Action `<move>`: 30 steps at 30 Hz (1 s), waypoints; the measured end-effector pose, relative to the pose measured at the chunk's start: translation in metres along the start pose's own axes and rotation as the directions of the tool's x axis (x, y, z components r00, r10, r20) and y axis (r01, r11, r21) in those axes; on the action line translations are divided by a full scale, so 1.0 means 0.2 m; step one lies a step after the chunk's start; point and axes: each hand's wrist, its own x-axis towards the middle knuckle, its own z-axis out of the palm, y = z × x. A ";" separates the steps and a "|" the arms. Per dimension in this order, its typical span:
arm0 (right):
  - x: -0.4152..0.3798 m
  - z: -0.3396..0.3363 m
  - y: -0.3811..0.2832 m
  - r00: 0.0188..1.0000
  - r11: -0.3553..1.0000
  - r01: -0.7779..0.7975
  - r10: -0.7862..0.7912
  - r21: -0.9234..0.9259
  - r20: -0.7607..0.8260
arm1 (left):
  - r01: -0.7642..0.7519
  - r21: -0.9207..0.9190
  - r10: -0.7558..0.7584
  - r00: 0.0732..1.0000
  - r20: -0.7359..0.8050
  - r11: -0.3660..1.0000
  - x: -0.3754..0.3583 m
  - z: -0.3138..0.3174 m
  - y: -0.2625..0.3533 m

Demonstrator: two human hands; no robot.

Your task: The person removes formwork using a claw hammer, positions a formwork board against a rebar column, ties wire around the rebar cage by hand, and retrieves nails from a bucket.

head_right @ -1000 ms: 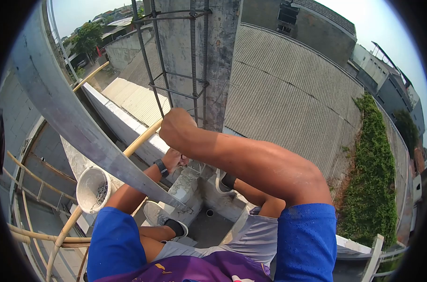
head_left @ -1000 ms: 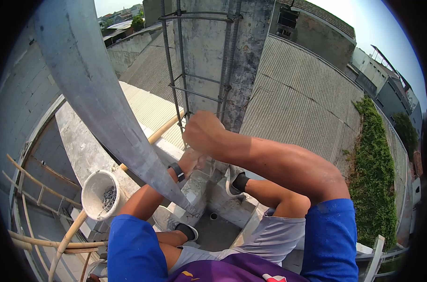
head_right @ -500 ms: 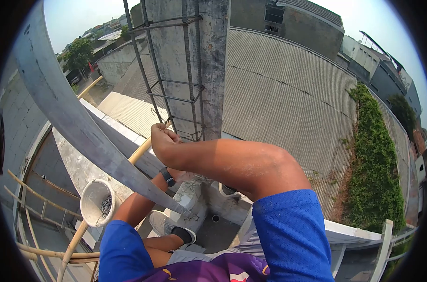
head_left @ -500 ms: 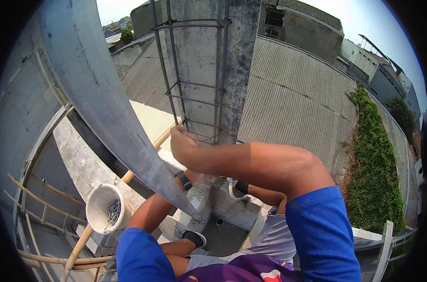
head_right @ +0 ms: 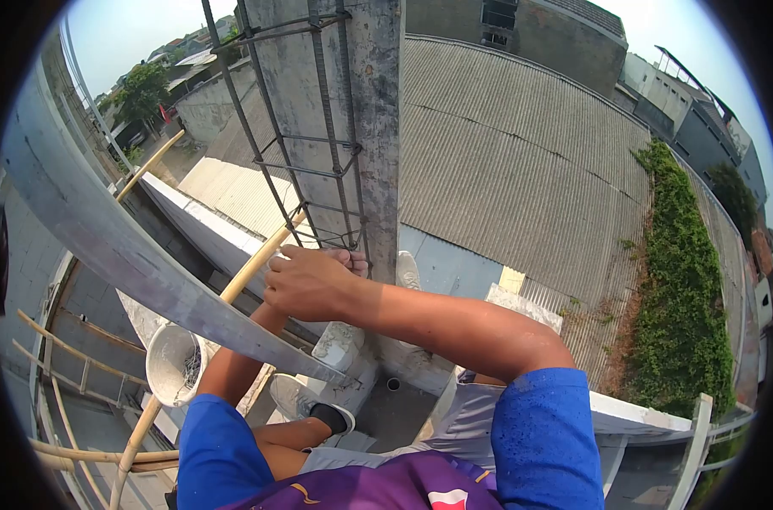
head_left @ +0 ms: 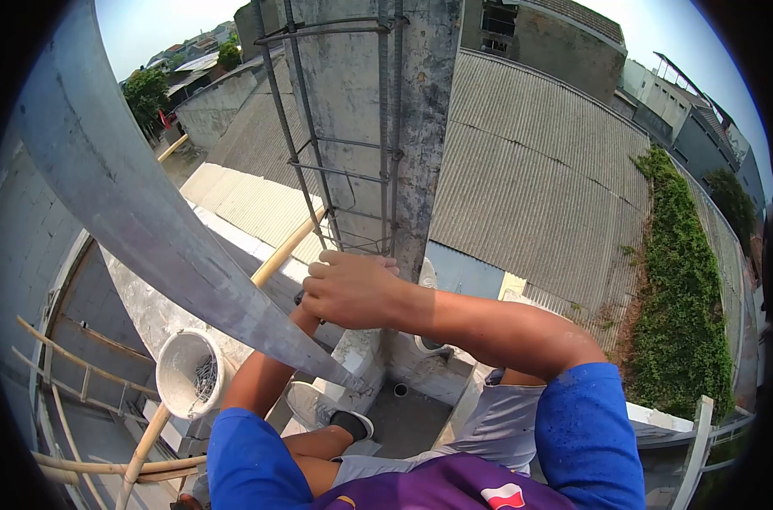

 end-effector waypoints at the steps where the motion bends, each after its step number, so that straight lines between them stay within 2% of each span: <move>1: -0.07 -0.01 0.00 0.983 0.992 -0.097 0.108 0.077 -0.148 | -0.040 0.032 0.039 0.999 0.031 0.999 -0.01 0.01 -0.03; 3: -0.22 -0.04 -0.02 0.853 0.931 -0.243 0.339 0.272 -0.397 | -0.037 0.035 0.034 0.997 0.066 0.999 0.00 0.00 -0.04; 4: -0.28 -0.02 -0.04 0.747 0.826 -0.415 0.549 0.382 -0.374 | 0.146 -0.317 -0.144 0.989 0.029 0.937 -0.01 0.02 -0.04; 6: -0.40 0.11 -0.09 0.418 0.482 -0.667 0.873 0.569 -0.250 | 0.175 -0.151 -0.186 0.981 -0.059 0.973 0.00 -0.04 0.09; 7: -0.43 0.17 -0.11 0.351 0.373 -0.690 0.922 0.620 -0.165 | 0.191 -0.065 -0.197 0.975 -0.102 0.979 0.01 -0.07 0.14; 8: -0.47 0.24 -0.12 0.283 0.261 -0.704 0.956 0.660 -0.077 | 0.009 0.195 0.019 0.990 -0.138 0.981 -0.02 -0.09 0.12; 9: -0.50 0.30 -0.13 0.217 0.148 -0.710 0.976 0.688 0.015 | -0.102 0.278 0.134 0.986 -0.096 0.955 -0.05 -0.11 0.11; 11: -0.51 0.40 -0.16 0.264 0.186 -0.673 0.965 0.716 -0.003 | -0.321 0.429 0.348 0.937 0.017 0.844 -0.07 -0.16 0.16; 12: -0.51 0.45 -0.17 0.288 0.204 -0.652 0.958 0.730 -0.011 | -0.388 0.509 0.486 0.871 -0.070 0.769 -0.05 -0.16 0.20; 15: -0.48 0.34 -0.17 0.283 -0.038 -0.611 0.923 0.791 0.263 | -0.232 0.711 0.509 0.837 -0.202 0.664 0.00 -0.20 0.26; 16: -0.50 0.34 -0.18 0.278 -0.022 -0.628 0.927 0.778 0.251 | -0.149 0.760 0.447 0.872 -0.201 0.632 0.01 -0.22 0.27; 19: -0.56 0.29 -0.18 0.304 0.074 -0.663 0.936 0.745 0.178 | -0.086 0.774 0.327 0.931 -0.162 0.627 -0.04 -0.20 0.16; 20: -0.58 0.23 -0.17 0.329 0.125 -0.660 0.934 0.741 0.136 | -0.039 0.720 0.236 0.956 -0.175 0.693 -0.06 -0.19 0.15; 21: -0.59 0.16 -0.17 0.349 0.171 -0.657 0.932 0.735 0.096 | -0.017 0.632 0.209 0.950 -0.231 0.775 -0.06 -0.16 0.14; 23: -0.55 -0.01 -0.11 0.356 0.120 -0.614 0.924 0.780 0.138 | 0.023 0.421 0.128 0.936 -0.327 0.907 -0.09 -0.09 0.09; 24: -0.51 -0.07 -0.07 0.380 0.092 -0.592 0.908 0.801 0.177 | -0.036 0.316 0.152 0.925 -0.348 0.948 -0.09 -0.03 0.00; 25: -0.46 -0.16 -0.03 0.405 0.061 -0.569 0.889 0.820 0.215 | 0.091 0.046 -0.072 0.946 -0.315 0.995 -0.10 0.01 -0.05; 26: -0.35 -0.28 -0.02 0.387 0.042 -0.596 0.890 0.802 0.242 | 0.229 -0.219 -0.276 0.935 -0.220 0.949 -0.12 0.07 -0.09; 27: -0.29 -0.28 0.03 0.422 0.031 -0.594 0.862 0.804 0.279 | 0.360 -0.449 -0.436 0.897 -0.075 0.818 -0.11 0.10 -0.09; 28: -0.22 -0.28 0.07 0.455 0.020 -0.594 0.833 0.804 0.315 | 0.480 -0.665 -0.530 0.835 0.147 0.572 -0.11 0.10 -0.02; 29: -0.17 -0.28 0.10 0.485 0.007 -0.595 0.801 0.804 0.352 | 0.486 -0.712 -0.528 0.828 0.190 0.507 -0.12 0.13 -0.01; 30: -0.13 -0.26 0.11 0.493 0.059 -0.628 0.802 0.776 0.338 | 0.489 -0.755 -0.521 0.822 0.230 0.436 -0.13 0.16 -0.02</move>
